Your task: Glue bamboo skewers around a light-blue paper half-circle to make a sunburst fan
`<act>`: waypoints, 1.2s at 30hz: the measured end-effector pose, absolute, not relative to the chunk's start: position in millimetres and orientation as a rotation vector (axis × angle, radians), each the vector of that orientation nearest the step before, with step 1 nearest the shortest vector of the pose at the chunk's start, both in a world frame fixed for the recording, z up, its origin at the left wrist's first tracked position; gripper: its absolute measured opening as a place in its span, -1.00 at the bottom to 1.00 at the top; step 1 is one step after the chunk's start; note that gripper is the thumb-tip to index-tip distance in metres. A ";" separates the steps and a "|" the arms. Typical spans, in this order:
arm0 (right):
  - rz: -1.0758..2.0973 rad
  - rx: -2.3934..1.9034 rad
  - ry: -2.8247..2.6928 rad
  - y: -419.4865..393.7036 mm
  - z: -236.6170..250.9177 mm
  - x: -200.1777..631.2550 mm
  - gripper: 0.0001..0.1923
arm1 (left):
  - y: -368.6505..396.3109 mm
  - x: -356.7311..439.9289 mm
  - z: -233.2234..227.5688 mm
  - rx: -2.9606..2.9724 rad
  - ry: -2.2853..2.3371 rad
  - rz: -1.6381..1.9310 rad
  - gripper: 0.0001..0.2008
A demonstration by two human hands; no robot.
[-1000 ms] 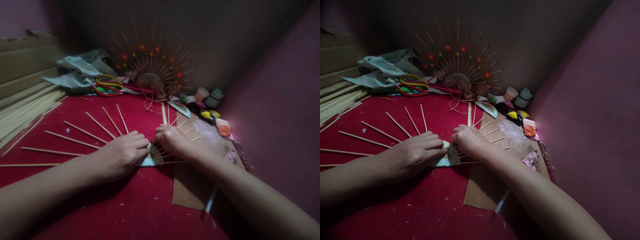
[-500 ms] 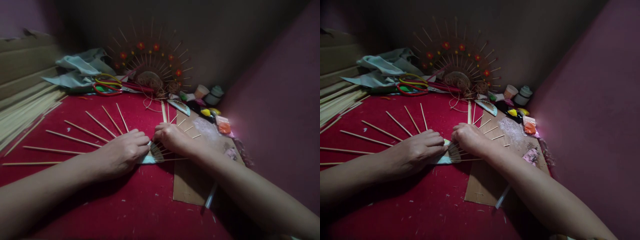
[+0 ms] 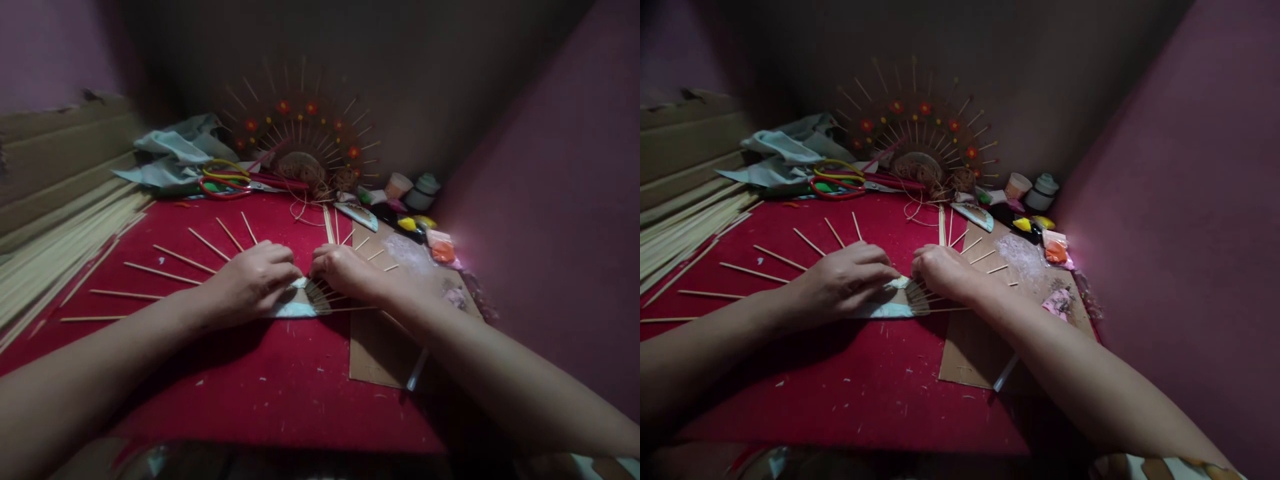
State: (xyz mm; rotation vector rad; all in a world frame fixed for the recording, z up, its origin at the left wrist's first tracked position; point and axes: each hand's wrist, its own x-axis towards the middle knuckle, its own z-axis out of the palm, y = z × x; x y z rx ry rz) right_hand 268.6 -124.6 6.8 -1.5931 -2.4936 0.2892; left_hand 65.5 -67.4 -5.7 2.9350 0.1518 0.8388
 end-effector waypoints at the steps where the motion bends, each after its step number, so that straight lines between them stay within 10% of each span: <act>1: 0.283 -1.591 -2.487 -124.8 5.4 268.5 -0.72 | -65.3 63.8 -4.0 2.893 0.208 0.897 -0.76; 14: 0.044 -2.165 -2.009 -104.5 49.1 298.3 -0.75 | -51.6 60.0 -0.2 2.621 0.710 1.211 -0.86; 36: 0.500 -2.551 -1.451 -22.6 34.3 291.4 -0.60 | -41.4 60.4 -10.3 2.788 0.555 1.319 -0.87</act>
